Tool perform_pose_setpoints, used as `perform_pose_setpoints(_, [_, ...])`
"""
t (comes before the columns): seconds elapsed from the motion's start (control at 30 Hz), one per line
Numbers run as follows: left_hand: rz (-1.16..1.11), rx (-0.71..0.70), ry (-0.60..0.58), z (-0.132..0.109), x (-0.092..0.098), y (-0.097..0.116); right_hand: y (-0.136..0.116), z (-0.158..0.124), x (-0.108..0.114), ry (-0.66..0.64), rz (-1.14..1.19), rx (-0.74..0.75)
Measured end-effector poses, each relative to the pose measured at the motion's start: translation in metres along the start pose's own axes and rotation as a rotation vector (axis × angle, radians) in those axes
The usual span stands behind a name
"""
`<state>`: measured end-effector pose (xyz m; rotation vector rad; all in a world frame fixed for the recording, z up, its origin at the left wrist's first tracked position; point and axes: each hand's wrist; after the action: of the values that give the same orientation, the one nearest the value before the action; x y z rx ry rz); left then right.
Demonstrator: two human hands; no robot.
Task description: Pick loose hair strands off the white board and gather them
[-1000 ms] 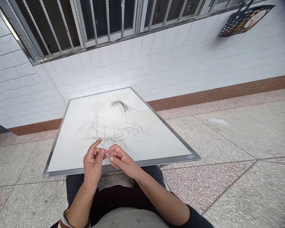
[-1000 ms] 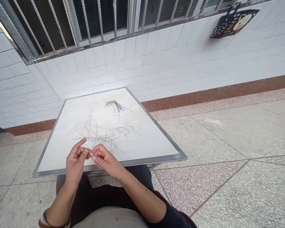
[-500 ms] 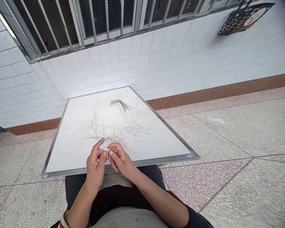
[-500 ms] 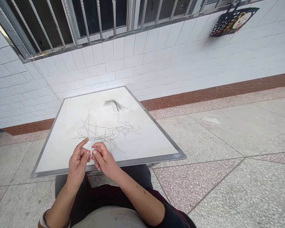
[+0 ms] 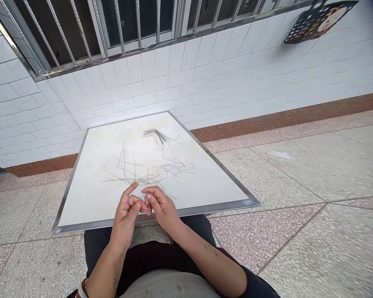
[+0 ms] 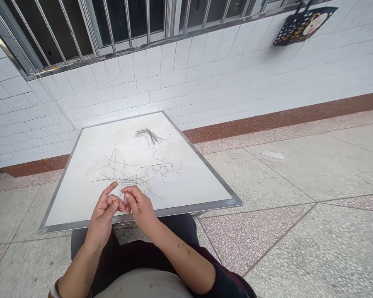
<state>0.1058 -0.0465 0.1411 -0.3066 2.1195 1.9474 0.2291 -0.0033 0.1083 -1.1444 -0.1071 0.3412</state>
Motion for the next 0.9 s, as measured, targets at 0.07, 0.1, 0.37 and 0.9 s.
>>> perform_pose_setpoints(0.07, [-0.004,0.034,-0.016,-0.001,0.0,0.001,-0.001,0.002,0.004,-0.005,0.019,-0.01])
perform_pose_setpoints(0.1, [-0.003,0.058,-0.028,-0.002,0.0,0.001,-0.002,0.002,0.006,-0.026,0.031,-0.021])
perform_pose_setpoints(0.37, [0.055,0.206,-0.091,-0.005,0.007,0.01,-0.006,0.002,0.029,-0.256,-0.003,0.014])
perform_pose_setpoints(0.9, [0.295,0.386,-0.312,0.003,0.033,0.04,-0.006,0.0,0.037,-0.353,-0.594,0.51])
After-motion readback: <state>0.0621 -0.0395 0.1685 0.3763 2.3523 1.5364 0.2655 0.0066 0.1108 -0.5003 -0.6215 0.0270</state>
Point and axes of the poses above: each hand's wrist, its own z-axis towards the middle knuckle, its own x-axis out of the back of the hand, y = z × x, and after that the axes turned 9 degrees about x, right-handed
